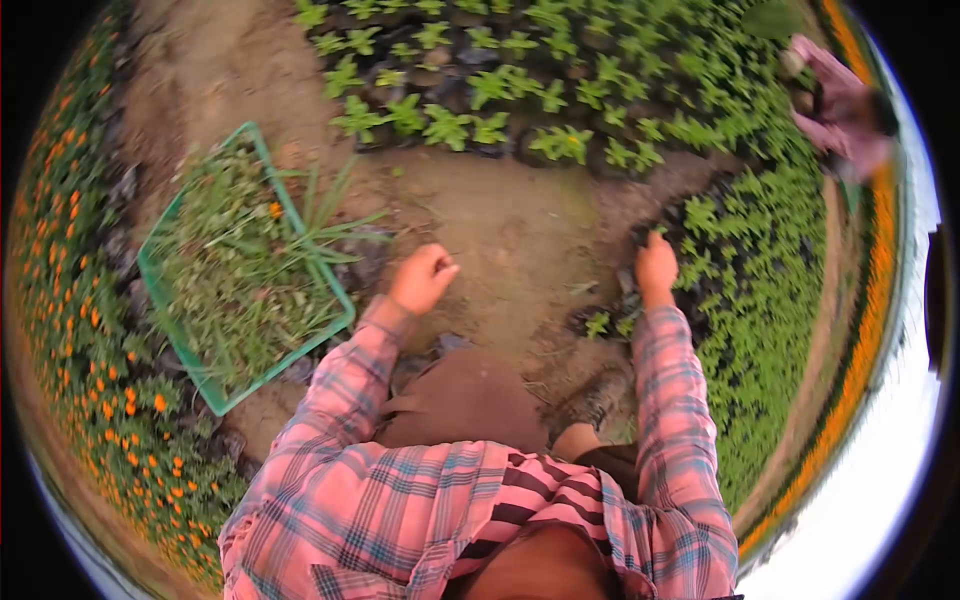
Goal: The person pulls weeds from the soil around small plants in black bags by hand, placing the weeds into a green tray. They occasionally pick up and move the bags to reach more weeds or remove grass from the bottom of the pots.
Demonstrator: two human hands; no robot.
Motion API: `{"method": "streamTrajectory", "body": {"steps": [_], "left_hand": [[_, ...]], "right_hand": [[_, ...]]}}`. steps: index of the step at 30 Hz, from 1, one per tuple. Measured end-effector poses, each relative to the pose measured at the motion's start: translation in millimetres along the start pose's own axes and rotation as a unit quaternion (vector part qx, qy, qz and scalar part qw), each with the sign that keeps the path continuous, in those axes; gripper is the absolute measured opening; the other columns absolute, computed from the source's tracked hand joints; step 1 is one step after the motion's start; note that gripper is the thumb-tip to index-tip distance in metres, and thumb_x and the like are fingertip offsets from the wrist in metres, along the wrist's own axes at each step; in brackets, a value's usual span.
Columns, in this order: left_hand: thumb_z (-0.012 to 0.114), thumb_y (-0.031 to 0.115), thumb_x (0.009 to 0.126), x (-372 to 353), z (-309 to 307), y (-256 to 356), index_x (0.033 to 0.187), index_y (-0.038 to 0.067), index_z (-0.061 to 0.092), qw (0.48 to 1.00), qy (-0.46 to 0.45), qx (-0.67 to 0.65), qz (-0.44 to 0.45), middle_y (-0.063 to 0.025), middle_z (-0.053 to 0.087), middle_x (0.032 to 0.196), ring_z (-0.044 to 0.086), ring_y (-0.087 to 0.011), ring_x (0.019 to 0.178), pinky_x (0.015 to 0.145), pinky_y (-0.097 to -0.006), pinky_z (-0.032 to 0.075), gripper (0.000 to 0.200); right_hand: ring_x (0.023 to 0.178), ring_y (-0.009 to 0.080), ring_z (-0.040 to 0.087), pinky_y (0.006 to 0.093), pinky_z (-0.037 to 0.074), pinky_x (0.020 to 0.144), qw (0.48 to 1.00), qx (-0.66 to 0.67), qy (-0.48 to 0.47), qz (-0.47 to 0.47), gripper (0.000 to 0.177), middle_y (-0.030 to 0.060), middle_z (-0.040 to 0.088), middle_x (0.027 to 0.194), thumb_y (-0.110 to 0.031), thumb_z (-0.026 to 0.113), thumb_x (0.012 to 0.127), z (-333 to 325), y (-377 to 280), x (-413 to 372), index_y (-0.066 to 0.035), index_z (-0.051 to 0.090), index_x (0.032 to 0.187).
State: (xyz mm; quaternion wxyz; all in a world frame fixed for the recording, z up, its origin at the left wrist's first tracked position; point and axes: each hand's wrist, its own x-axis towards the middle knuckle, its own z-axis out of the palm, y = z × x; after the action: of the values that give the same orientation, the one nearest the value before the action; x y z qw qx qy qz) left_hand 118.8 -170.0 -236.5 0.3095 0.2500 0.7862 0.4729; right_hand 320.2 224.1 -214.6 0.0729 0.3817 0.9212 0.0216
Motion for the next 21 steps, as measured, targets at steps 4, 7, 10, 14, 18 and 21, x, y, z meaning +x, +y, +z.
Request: {"method": "streamTrajectory", "body": {"steps": [4,7,10,14,18,21], "left_hand": [[0.068,0.016,0.079,17,-22,11,0.083,0.004,0.055,1.0,0.019,0.004,0.007,-0.0122,0.054,0.082,0.055,-0.0291,0.075,0.065,-0.037,0.045,0.017],[0.069,0.013,0.078,41,-34,7,0.087,0.005,0.056,0.97,0.128,0.116,0.17,-0.0112,0.051,0.082,0.054,-0.0274,0.081,0.072,-0.0365,0.045,0.018],[0.07,0.013,0.077,70,-32,9,0.091,0.005,0.056,0.973,0.226,0.044,0.033,-0.0138,0.053,0.085,0.054,-0.0318,0.083,0.074,-0.0402,0.046,0.022],[0.073,0.022,0.076,114,-22,4,0.097,0.006,0.056,0.933,0.312,0.17,0.052,-0.0162,0.058,0.092,0.059,-0.0343,0.083,0.072,-0.0428,0.049,0.031],[0.066,0.035,0.08,145,-13,0,0.095,0.007,0.058,0.929,0.211,0.298,-0.062,-0.0163,0.064,0.091,0.064,-0.0366,0.079,0.066,-0.0445,0.052,0.032],[0.061,0.03,0.083,153,-10,-13,0.086,0.008,0.059,0.922,0.199,0.327,-0.064,-0.0135,0.065,0.081,0.064,-0.0349,0.075,0.065,-0.0445,0.052,0.023]], "right_hand": [[0.087,0.0408,0.059,0.0483,0.048,0.073,0.998,0.043,0.033,-0.043,0.019,0.0203,0.06,0.089,-0.011,0.063,0.079,-17,-6,0,-0.003,0.052,0.093],[0.084,0.0417,0.057,0.0491,0.046,0.072,0.984,0.123,0.083,-0.103,0.017,0.021,0.059,0.089,-0.01,0.063,0.08,-43,-40,2,-0.002,0.051,0.087],[0.075,0.0407,0.056,0.0459,0.045,0.067,0.968,0.221,0.041,-0.114,0.018,0.0202,0.058,0.078,-0.011,0.067,0.079,-65,-91,4,-0.003,0.051,0.083],[0.069,0.0365,0.055,0.0428,0.046,0.064,0.932,0.335,0.004,-0.137,0.02,0.0179,0.057,0.075,-0.011,0.069,0.078,-71,-169,-3,-0.004,0.051,0.082],[0.059,0.0217,0.052,0.0328,0.046,0.058,0.925,0.325,0.016,-0.198,0.02,0.0123,0.055,0.071,-0.009,0.07,0.079,-74,-215,-20,-0.003,0.052,0.084],[0.058,0.0249,0.05,0.034,0.044,0.056,0.91,0.355,-0.009,-0.213,0.02,0.0135,0.052,0.07,-0.008,0.069,0.078,-80,-230,-30,-0.002,0.051,0.083]]}}
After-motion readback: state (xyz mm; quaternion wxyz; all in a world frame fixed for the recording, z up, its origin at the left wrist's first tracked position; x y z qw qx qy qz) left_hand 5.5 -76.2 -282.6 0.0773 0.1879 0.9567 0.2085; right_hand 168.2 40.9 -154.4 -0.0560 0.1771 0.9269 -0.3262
